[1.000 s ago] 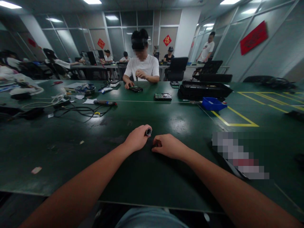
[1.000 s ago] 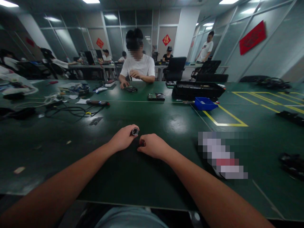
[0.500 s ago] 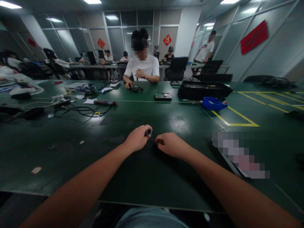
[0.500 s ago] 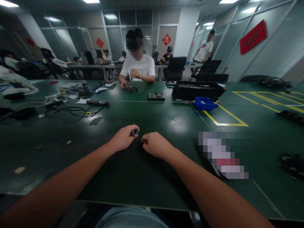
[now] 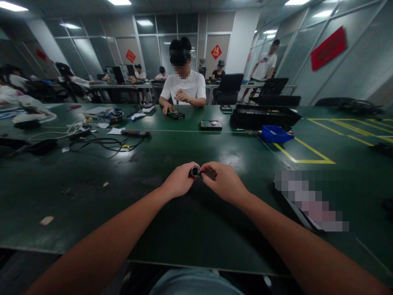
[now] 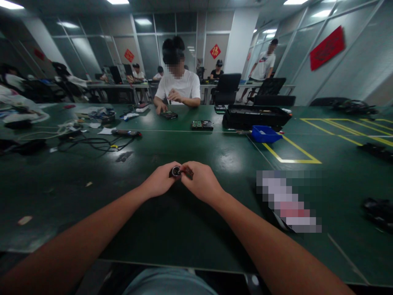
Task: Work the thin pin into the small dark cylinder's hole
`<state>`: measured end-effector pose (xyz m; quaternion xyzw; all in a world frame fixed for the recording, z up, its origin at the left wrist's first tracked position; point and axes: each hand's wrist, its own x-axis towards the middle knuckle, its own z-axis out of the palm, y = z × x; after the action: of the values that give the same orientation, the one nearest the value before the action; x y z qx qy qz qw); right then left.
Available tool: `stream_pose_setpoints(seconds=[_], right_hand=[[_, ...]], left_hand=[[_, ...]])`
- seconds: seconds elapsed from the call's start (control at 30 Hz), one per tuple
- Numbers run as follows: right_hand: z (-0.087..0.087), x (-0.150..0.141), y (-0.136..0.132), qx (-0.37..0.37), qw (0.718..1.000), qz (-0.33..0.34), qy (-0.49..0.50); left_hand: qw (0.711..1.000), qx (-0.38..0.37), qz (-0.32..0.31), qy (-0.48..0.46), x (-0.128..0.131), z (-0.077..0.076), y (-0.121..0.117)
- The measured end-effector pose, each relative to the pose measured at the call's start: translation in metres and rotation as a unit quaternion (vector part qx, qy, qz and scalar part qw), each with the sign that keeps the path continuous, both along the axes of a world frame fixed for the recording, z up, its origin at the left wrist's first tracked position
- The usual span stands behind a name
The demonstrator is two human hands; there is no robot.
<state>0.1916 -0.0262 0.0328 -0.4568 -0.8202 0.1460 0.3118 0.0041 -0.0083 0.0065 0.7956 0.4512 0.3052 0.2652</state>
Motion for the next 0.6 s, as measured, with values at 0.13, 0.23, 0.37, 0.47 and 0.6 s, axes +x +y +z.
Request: stream_pose_setpoints(seconds=[0.13,0.23,0.37,0.47,0.6], right_hand=[[-0.0005,-0.0022,-0.0001,0.027,1.0,0.011,0.006],[-0.0014,-0.0032,0.0006,0.026,0.999,0.019,-0.003],[-0.0039,-0.003,0.0021,0.038,0.998,0.04,-0.003],[-0.0057,-0.0027,0.0026,0.048,0.997,0.053,0.005],[-0.0062,-0.0032,0.0021,0.052,0.998,0.027,0.013]], left_hand=[[1.0,-0.006,-0.022,-0.009,0.0033,0.0003,-0.0021],[1.0,-0.011,-0.024,-0.005,0.0049,0.0007,-0.003],[0.999,-0.015,-0.028,0.001,0.0053,0.001,-0.004],[0.999,0.0,-0.039,-0.004,0.0054,-0.0006,-0.0039],[0.999,0.005,-0.04,-0.009,0.006,-0.0017,-0.0037]])
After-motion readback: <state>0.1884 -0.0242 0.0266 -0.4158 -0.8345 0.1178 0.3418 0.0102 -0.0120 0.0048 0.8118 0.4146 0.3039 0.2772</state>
